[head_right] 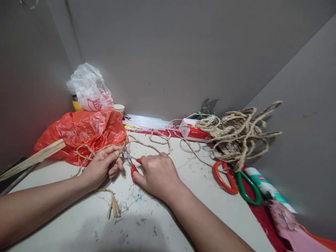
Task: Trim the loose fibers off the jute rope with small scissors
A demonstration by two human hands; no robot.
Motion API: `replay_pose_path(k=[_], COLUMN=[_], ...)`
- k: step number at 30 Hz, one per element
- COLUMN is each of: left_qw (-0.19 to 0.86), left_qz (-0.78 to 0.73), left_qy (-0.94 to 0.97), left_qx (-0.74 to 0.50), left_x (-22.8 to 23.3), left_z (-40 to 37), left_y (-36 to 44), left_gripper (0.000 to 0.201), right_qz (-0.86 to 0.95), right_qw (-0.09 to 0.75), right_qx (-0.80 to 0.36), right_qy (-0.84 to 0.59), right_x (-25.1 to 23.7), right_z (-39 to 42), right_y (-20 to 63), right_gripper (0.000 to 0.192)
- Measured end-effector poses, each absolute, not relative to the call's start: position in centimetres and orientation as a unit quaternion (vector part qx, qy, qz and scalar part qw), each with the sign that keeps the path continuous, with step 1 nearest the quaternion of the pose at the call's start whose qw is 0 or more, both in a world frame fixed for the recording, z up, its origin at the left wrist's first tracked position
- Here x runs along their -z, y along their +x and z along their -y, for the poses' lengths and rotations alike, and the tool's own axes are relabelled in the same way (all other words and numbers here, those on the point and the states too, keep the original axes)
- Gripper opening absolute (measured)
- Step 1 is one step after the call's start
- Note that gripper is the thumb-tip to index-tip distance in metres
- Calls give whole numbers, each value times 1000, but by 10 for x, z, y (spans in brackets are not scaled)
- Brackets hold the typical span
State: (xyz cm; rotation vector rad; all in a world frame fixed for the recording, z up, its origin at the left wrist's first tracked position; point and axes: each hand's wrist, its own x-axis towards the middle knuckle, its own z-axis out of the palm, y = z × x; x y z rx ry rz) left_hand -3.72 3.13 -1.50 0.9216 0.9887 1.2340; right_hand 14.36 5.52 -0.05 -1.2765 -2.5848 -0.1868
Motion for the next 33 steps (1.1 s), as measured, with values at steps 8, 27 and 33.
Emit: replay_pose_path(k=[8,27,33], left_qw=[614,611,613], left_qz=[-434,-444,-437], left_qy=[405,375,380], left_qx=[-520,-537,-537], left_x=[14,15,16], left_z=[-33,-33,-33], left_y=[-37,-36,-37], left_gripper=[21,22,24], right_qz=[887,878,879], right_qw=[98,107,103], right_qx=[90,7,13], right_qy=[-442,-466,-465], right_x=[2,4,2], right_z=[-54,-53,-53], right_y=[142,142,143], right_gripper=[29,26,26])
